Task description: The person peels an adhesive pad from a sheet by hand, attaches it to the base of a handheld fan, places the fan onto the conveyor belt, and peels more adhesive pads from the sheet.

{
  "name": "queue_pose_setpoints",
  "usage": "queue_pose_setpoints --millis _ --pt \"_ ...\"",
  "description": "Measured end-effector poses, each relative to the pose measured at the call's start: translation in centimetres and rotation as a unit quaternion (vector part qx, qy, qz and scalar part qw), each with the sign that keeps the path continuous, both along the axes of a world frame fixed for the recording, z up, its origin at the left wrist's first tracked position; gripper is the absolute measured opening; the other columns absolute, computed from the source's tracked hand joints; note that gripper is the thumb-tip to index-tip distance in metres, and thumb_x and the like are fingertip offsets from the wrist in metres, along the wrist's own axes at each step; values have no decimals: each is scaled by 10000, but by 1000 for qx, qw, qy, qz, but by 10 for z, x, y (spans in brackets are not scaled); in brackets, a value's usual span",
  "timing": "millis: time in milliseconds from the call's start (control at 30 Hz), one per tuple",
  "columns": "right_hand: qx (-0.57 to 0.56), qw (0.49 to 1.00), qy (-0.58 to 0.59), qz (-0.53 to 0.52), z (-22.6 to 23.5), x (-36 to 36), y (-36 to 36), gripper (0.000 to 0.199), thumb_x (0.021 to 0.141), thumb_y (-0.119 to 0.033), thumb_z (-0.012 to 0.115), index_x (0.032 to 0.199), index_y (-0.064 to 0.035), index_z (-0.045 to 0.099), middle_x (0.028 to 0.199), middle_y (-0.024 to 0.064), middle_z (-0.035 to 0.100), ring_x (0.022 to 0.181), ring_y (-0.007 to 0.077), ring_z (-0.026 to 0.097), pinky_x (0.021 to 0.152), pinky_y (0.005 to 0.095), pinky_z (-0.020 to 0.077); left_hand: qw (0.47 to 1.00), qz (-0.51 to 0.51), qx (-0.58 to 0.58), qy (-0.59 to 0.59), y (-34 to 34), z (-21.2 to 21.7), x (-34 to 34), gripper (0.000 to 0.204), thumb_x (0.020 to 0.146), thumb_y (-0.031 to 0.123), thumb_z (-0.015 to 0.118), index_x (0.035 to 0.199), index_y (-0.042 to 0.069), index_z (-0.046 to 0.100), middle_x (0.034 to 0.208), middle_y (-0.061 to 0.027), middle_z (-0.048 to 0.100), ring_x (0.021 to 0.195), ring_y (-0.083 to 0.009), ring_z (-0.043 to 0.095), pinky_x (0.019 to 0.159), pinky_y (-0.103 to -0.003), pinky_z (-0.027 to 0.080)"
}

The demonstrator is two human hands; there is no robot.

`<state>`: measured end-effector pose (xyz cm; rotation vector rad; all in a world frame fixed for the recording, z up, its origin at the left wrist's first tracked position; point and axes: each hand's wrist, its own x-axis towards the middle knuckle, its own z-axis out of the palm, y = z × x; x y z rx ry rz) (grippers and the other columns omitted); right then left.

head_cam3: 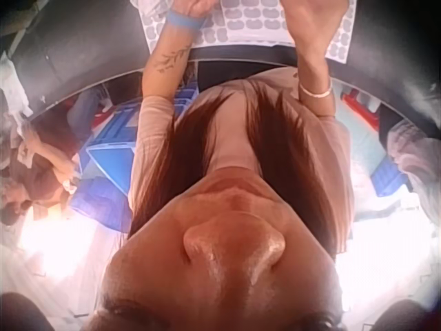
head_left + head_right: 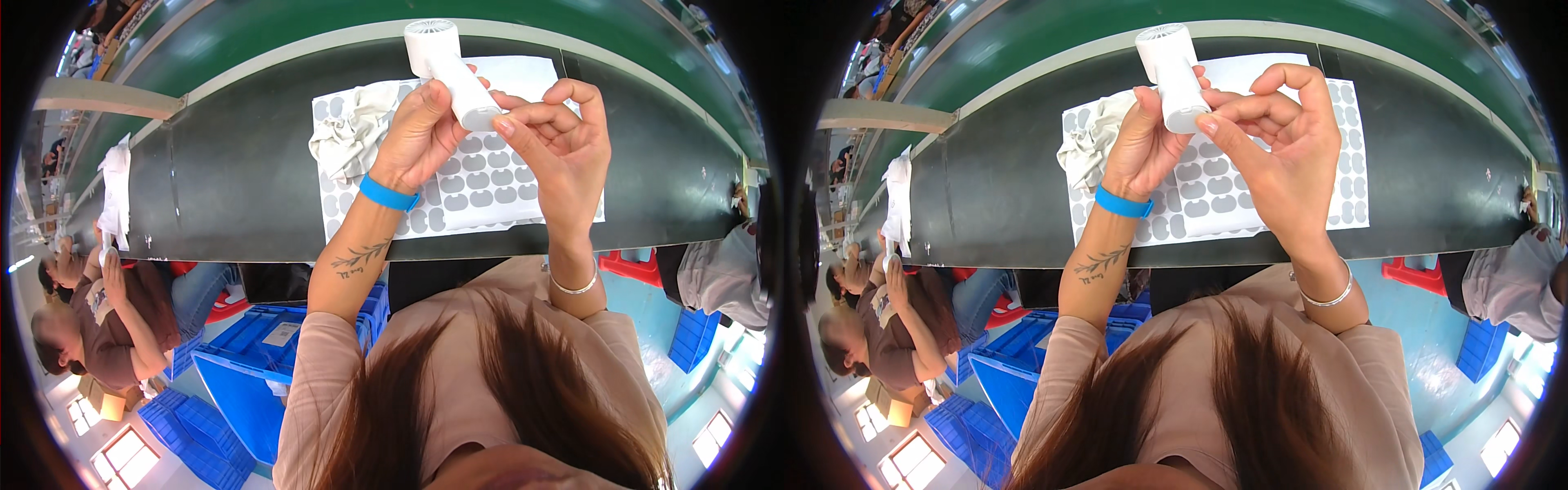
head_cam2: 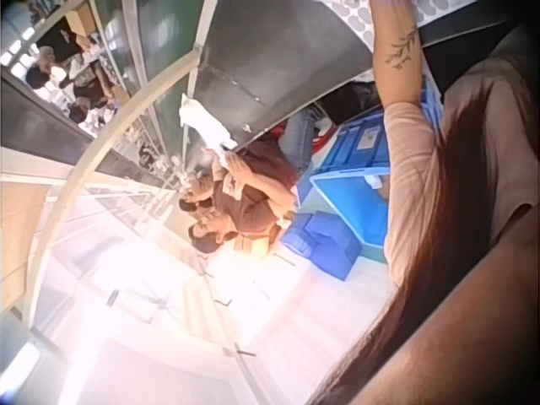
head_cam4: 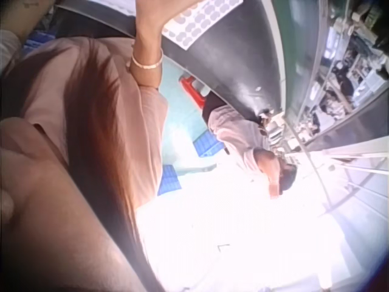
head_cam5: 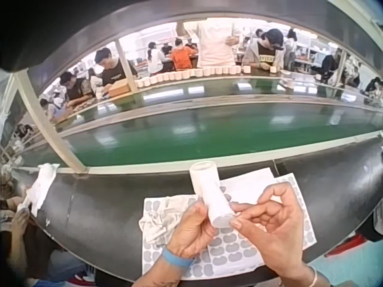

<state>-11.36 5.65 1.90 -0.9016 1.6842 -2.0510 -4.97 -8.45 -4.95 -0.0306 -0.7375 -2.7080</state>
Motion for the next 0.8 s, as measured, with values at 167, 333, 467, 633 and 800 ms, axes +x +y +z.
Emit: queue_pose_setpoints --millis 167,333,467,633,800 --pt "-9 1000 5 1 0 0 0 400 785 95 673 1053 -27 402 824 147 668 998 244 641 757 239 514 1000 -9 -2 -10 -1 -2 1 605 856 324 648 1251 -66 411 1151 -185 557 1084 -266 586 965 -365 506" --pt "-10 999 37 -8 -2 2 -1 367 785 93 675 1021 -24 420 809 132 664 997 252 642 757 255 503 999 2 -28 -18 2 4 0 684 829 401 632 1262 -73 395 1153 -181 565 1092 -252 582 947 -344 514" --pt "-14 999 51 -11 -1 3 2 371 771 96 687 1007 -23 426 827 135 659 986 255 643 792 275 490 995 0 -90 -43 -1 4 2 761 814 463 607 1285 -84 368 1186 -176 550 1125 -246 560 960 -344 505" --pt "-65 981 182 0 -5 5 23 494 732 104 708 1107 -16 409 977 178 639 997 277 630 850 328 465 999 9 -28 -24 0 6 1 702 812 384 663 1252 -81 376 1143 -185 565 1129 -322 560 933 -341 524" --pt "-29 932 359 -33 -6 -4 20 891 709 30 751 1352 -80 144 1218 280 506 985 340 631 851 374 484 999 -16 5 -30 15 14 8 670 863 389 597 1279 -81 364 1178 -181 551 1142 -315 548 940 -358 516"
